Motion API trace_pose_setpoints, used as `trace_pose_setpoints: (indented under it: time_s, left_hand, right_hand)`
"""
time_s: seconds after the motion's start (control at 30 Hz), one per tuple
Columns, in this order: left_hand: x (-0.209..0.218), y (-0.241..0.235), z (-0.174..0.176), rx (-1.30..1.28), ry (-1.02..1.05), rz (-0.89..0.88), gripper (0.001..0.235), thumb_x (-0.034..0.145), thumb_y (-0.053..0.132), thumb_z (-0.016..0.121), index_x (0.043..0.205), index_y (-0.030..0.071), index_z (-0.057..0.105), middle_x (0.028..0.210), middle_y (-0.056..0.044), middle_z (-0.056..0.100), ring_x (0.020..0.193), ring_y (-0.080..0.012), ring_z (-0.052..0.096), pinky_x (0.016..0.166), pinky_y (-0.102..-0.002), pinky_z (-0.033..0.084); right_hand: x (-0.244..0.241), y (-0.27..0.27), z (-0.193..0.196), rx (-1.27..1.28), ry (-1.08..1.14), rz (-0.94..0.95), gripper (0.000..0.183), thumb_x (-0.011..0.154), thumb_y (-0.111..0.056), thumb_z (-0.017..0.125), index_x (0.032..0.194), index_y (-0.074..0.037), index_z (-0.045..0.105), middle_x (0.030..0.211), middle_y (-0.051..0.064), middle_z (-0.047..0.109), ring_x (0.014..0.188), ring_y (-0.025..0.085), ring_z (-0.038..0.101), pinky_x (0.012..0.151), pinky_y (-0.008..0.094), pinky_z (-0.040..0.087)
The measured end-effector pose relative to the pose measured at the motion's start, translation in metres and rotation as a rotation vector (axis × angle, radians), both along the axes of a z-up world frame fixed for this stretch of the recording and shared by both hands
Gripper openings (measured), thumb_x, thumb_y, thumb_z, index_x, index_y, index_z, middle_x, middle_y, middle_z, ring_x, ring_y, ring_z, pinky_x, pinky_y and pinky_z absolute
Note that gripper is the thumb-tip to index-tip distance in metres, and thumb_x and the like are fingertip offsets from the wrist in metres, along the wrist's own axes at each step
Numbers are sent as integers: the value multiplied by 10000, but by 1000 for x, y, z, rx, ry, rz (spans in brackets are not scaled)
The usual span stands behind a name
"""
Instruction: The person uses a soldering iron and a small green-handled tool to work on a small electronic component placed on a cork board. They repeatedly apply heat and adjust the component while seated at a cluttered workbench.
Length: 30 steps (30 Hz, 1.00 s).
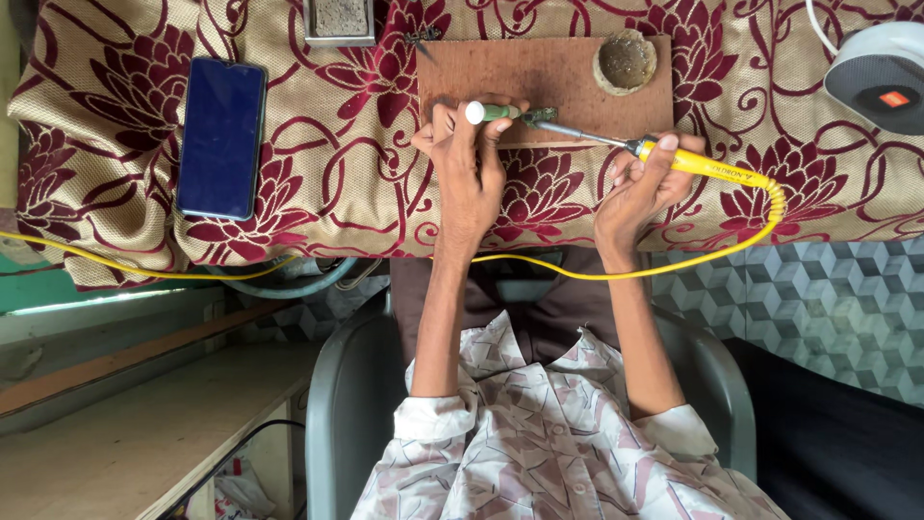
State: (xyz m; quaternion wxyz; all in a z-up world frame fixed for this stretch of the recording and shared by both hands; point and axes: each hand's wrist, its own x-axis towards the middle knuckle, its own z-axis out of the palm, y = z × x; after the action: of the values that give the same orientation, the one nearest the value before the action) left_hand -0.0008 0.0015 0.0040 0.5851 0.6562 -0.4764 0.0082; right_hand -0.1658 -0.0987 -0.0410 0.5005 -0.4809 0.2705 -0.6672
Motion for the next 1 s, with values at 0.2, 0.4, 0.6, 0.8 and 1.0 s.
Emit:
trace_pose_setpoints:
  time_s: [0.2, 0.4, 0.6, 0.8, 1.0]
  left_hand:
    - [0, -1, -1, 0, -8, 0, 177, 1023, 3, 555, 1109, 122, 655, 1129, 82, 732, 912, -167, 457, 925, -370, 252]
    - [0, -4, -9, -34, 3, -1, 169, 1035, 27, 550, 1115, 119, 668, 1091, 77, 721, 898, -158, 449, 921, -377, 251]
    - [1, -3, -9, 27, -7, 42, 141, 1025, 60, 610, 1105, 131, 703, 972, 48, 681, 897, -177, 444, 896, -368, 246]
    - [1, -3, -7, -38, -10, 7, 151, 1025, 33, 572, 1109, 113, 669, 1052, 39, 721, 908, -167, 455, 907, -372, 250]
    - [0, -1, -6, 0, -4, 27, 163, 1012, 26, 576, 1108, 113, 675, 1012, 17, 658, 929, -187, 470, 923, -381, 259]
  right_hand:
    - [-2, -1, -4, 35, -27, -29, 213, 1144, -206, 553, 1025, -76, 434, 755, -7, 358, 587, 70, 377, 550, 244, 369]
    - [-9, -18, -2, -114, 113, 5, 201, 1141, -161, 554, 988, -59, 474, 746, 57, 490, 566, 127, 486, 463, 247, 395]
    - [-3, -28, 23, -157, 153, 33, 209, 1114, -20, 590, 924, -7, 505, 764, 95, 541, 518, 128, 451, 467, 247, 334]
    - [8, -5, 72, -521, 700, -73, 242, 1139, -17, 614, 918, -12, 516, 831, 58, 522, 699, 153, 503, 757, 313, 385]
    - [24, 15, 94, -540, 902, -117, 224, 1061, -36, 676, 862, -26, 574, 852, 32, 524, 685, 144, 413, 871, 358, 337]
